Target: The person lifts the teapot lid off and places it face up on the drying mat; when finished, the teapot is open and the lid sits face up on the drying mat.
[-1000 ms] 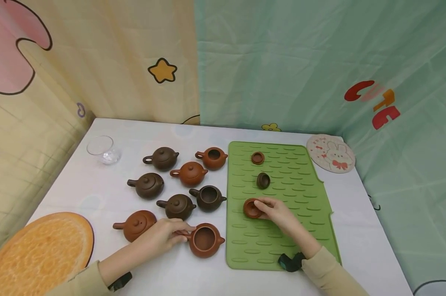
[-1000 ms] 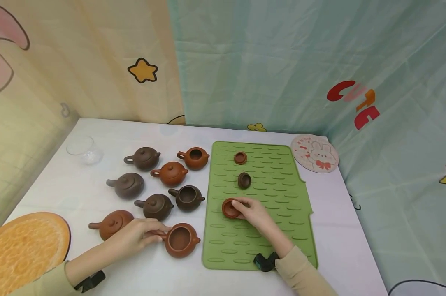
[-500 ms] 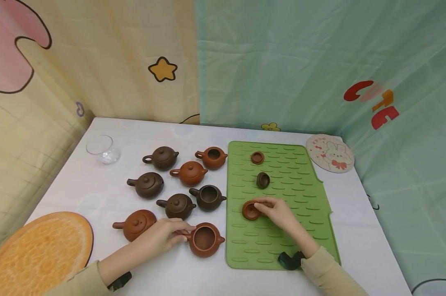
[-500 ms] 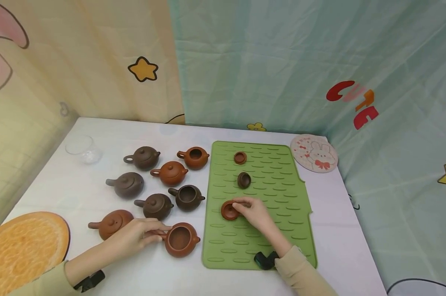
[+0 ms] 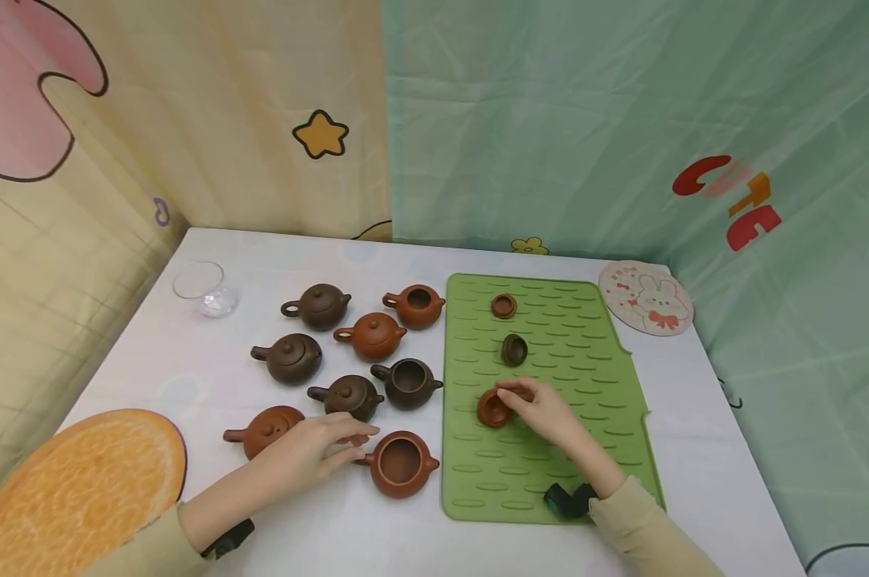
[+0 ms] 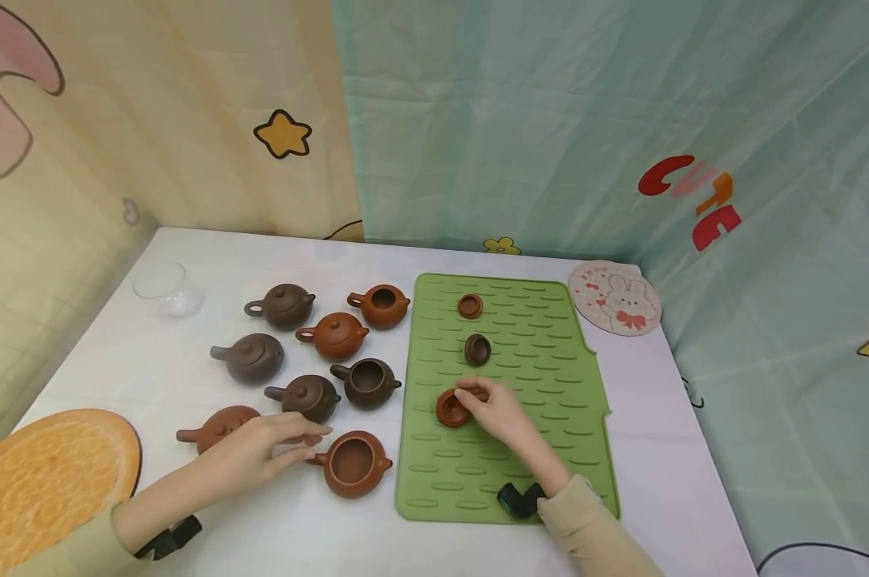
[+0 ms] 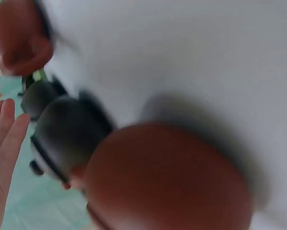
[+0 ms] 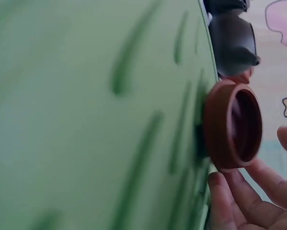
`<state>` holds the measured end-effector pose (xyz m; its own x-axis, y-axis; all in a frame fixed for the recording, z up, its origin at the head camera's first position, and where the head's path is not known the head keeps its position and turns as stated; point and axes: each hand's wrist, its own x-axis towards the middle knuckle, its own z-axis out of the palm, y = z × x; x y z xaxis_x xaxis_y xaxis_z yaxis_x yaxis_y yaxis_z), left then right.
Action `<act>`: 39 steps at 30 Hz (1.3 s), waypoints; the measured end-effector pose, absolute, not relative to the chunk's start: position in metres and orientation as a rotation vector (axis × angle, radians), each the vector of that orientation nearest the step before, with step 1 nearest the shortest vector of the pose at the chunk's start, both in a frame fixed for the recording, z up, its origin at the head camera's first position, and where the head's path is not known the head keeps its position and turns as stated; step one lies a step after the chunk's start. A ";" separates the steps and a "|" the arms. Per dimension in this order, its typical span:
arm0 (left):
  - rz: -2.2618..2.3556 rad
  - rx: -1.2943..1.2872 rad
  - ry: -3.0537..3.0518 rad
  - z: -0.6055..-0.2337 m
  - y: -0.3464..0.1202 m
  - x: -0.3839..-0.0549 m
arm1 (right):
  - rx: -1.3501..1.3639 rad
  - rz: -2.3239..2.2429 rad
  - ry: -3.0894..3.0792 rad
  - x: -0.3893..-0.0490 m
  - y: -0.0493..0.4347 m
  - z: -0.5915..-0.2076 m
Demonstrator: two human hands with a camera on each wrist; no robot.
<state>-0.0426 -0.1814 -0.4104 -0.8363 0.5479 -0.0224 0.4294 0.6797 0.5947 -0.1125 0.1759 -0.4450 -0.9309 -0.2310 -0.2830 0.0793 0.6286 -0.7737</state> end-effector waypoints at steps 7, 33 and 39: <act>0.857 0.916 2.787 -0.382 -0.189 -0.062 | -0.206 -1.145 2.543 -0.122 0.173 -0.427; 0.656 0.514 2.850 -0.396 -0.206 -0.193 | -0.738 -0.936 2.544 -0.215 0.003 -0.389; 0.645 0.494 2.822 -0.404 -0.207 -0.198 | -0.732 -0.801 2.588 -0.223 -0.009 -0.395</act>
<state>-0.1978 -0.2071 -0.4042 -0.9232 0.3645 -0.1221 0.2753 0.8486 0.4517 -0.2226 -0.0090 -0.3946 -0.8118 -0.5619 -0.1588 -0.3741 0.7093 -0.5975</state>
